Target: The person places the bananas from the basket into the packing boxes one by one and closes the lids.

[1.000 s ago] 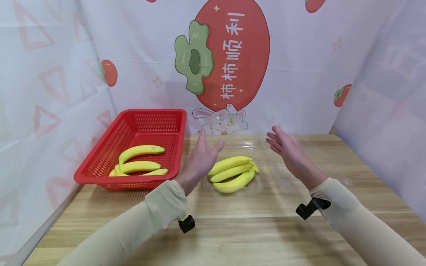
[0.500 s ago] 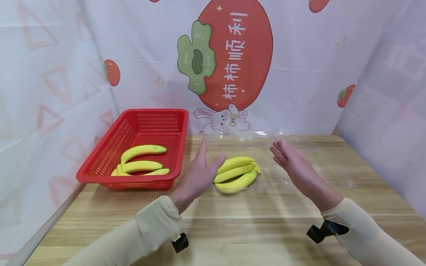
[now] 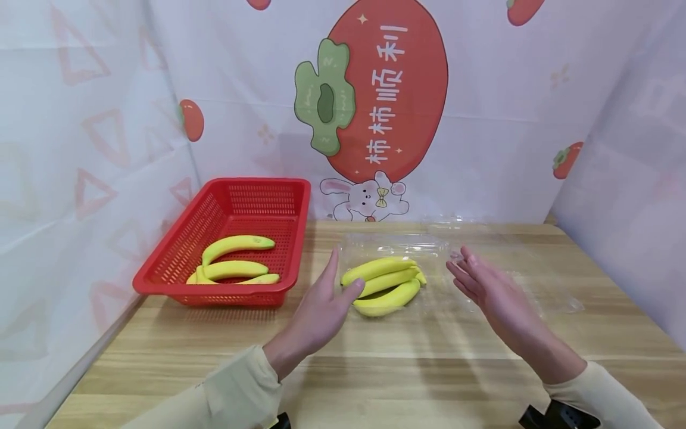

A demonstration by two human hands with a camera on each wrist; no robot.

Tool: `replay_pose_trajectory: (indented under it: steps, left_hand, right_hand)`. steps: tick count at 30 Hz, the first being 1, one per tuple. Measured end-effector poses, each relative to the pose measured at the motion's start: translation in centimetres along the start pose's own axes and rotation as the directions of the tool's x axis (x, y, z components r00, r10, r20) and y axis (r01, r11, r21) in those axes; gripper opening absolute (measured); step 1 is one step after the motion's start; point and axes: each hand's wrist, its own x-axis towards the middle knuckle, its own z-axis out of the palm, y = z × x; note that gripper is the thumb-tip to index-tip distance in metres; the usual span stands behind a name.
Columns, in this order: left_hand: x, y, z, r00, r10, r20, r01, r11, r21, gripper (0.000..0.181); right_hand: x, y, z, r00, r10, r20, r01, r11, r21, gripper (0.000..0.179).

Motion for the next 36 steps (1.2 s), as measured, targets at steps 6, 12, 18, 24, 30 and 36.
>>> replay_pose_trajectory:
  steps: [6,12,18,24,30,36]
  left_hand:
    - [-1.2,-0.9,-0.1,1.000,0.022,-0.015,-0.022,0.999,0.025,0.084]
    - [-2.3,-1.5,-0.1,0.997,0.054,0.054,-0.057,0.997,0.044,0.086]
    - [-2.8,-2.2,0.4,0.993,0.080,0.089,-0.089,0.991,0.097,0.087]
    - [-3.4,-3.0,0.8,0.992,0.068,0.103,-0.083,0.985,0.149,0.087]
    - [-3.7,-3.7,1.2,0.990,0.096,0.106,-0.115,0.975,0.191,0.089]
    - [-3.7,-3.8,1.3,0.990,0.085,0.110,-0.107,0.972,0.207,0.089]
  right_hand:
    - [-1.1,0.9,0.3,1.000,-0.011,-0.002,0.011,1.000,-0.005,0.077]
    - [-2.3,1.6,0.7,1.000,0.011,-0.010,-0.011,0.999,-0.042,0.073]
    - [-3.1,2.1,1.7,0.992,0.109,-0.057,-0.120,0.964,-0.239,0.071]
    - [-3.5,2.4,2.8,0.990,0.123,-0.069,-0.138,0.939,-0.314,0.074]
    - [-3.5,3.0,3.4,0.988,0.142,-0.056,-0.152,0.923,-0.354,0.078]
    - [-3.5,3.2,3.6,0.988,0.143,-0.062,-0.156,0.913,-0.378,0.078]
